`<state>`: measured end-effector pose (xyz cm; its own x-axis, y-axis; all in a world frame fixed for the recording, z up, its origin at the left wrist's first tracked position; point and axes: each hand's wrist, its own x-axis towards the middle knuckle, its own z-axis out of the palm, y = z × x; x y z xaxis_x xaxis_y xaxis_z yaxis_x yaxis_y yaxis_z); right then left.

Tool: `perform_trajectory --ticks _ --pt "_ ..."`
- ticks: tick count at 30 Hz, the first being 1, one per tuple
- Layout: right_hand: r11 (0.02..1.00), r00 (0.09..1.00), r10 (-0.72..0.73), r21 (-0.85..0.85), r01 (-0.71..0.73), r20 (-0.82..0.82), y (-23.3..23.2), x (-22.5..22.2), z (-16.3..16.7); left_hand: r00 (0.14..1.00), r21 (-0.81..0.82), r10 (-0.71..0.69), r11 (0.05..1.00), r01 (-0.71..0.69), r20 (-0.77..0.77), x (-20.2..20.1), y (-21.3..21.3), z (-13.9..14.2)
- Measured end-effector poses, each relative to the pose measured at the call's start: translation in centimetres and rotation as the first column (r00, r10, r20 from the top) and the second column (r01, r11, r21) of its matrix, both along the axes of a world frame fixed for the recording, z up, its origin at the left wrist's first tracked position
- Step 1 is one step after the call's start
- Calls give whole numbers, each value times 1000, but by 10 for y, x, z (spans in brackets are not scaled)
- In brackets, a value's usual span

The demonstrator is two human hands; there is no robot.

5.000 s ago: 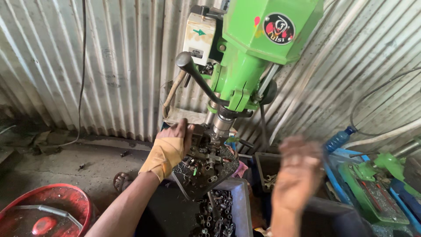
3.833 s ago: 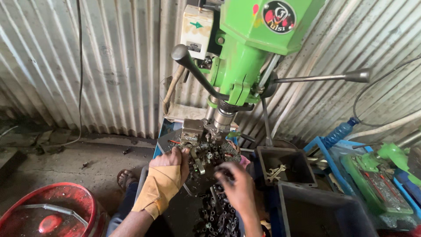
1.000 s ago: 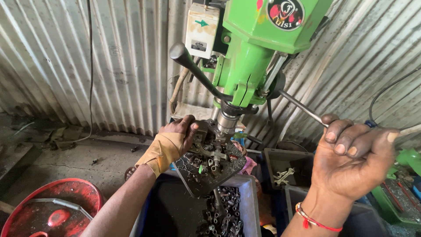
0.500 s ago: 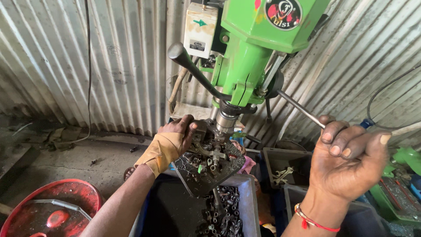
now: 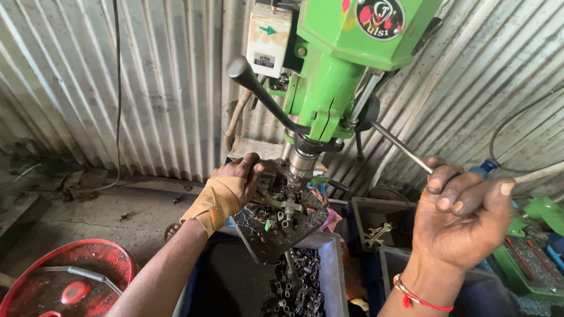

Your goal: The person places small metal parts under a drill press, secures them, and operates the machine to drill holes. They repeatedly pick parts from a bin, position them, drill, and return them to the bin.

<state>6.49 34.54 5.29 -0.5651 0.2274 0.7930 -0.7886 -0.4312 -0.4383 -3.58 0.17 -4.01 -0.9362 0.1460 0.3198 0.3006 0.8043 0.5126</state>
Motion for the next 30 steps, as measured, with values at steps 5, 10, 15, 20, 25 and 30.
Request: perform_trajectory --ticks 5,10,15,20,25,30 --pt "999 1000 21 -42 -21 12 2 -2 -10 1000 6 12 1000 -13 18 1 3 3" --pt "998 998 -70 -9 70 1 -18 2 -37 999 -31 41 999 -41 17 2 2 -1" --pt "961 926 -272 125 246 261 -47 15 -76 985 -79 120 991 -111 120 17 0 -7" --pt "923 468 -270 365 -125 842 -91 -30 -132 990 -95 122 987 -129 -75 66 5 -30" --pt "929 272 275 -182 -321 922 -107 -96 -162 969 -39 133 989 -144 -210 84 10 -45" --pt "974 349 98 -18 -225 932 -108 -74 -175 981 -75 116 989 -129 -152 82 7 -41"
